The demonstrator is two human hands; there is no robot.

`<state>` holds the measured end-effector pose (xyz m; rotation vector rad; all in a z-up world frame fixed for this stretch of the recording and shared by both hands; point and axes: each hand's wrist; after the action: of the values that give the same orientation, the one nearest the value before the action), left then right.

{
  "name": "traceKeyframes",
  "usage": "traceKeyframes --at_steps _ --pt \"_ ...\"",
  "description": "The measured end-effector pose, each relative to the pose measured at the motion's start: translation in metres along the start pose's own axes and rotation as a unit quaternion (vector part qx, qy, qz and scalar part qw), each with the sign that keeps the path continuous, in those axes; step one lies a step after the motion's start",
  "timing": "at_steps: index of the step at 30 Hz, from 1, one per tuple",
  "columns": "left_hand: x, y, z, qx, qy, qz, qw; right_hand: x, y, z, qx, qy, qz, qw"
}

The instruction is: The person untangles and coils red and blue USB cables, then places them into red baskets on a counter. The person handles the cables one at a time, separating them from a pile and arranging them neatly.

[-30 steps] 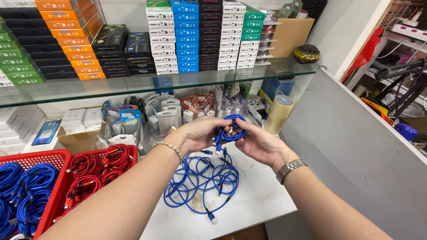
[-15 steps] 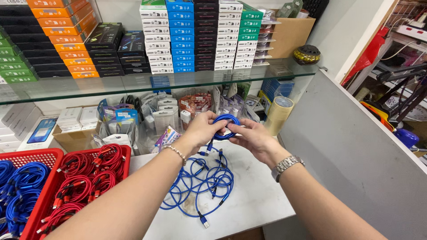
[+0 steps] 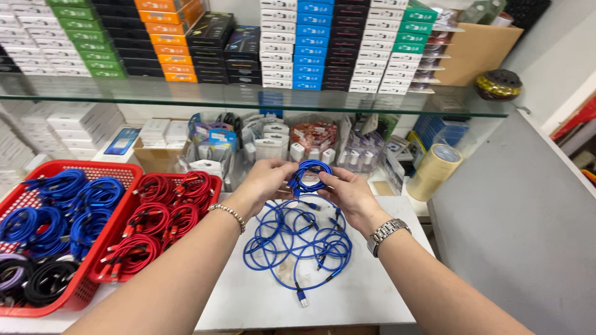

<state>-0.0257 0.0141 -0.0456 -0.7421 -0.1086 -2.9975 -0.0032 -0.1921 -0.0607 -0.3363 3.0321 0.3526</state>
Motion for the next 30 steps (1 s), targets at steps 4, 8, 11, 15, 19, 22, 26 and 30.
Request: traceKeyframes --at_steps 4,8,11,15,19,22,26,30 --pt "0.003 -0.043 -0.002 0.011 0.012 0.010 1.000 -0.005 0.043 0.008 0.036 0.004 0.019 0.999" --pt "0.016 -0.090 -0.004 0.058 0.029 0.037 0.997 -0.006 0.095 0.019 0.033 -0.042 0.005 0.999" --pt "0.030 -0.130 -0.007 0.038 0.038 0.096 0.994 -0.006 0.135 0.032 0.075 -0.023 0.000 0.997" --pt "0.047 -0.195 -0.014 0.049 0.038 0.112 0.992 -0.013 0.196 0.056 0.108 -0.041 -0.023 0.993" --pt "0.052 -0.259 -0.023 0.023 0.027 0.156 0.987 -0.020 0.257 0.079 0.091 -0.035 -0.066 0.993" --pt "0.057 -0.303 -0.035 0.034 0.026 0.182 0.982 -0.023 0.301 0.092 0.100 -0.013 -0.080 0.992" --pt "0.068 -0.354 -0.047 0.056 0.026 0.224 0.973 -0.028 0.355 0.105 0.103 -0.017 -0.130 0.986" --pt "0.089 -0.405 -0.053 0.038 0.033 0.284 0.957 -0.036 0.413 0.121 0.123 -0.026 -0.188 0.974"
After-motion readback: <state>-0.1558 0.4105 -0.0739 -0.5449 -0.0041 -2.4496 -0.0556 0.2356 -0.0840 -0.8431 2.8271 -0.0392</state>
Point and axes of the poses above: each hand's wrist, its own x-axis away from the middle knuckle, its own y-axis out of the palm, z = x × y, and after that the axes turned 14 degrees about -y, right-handed
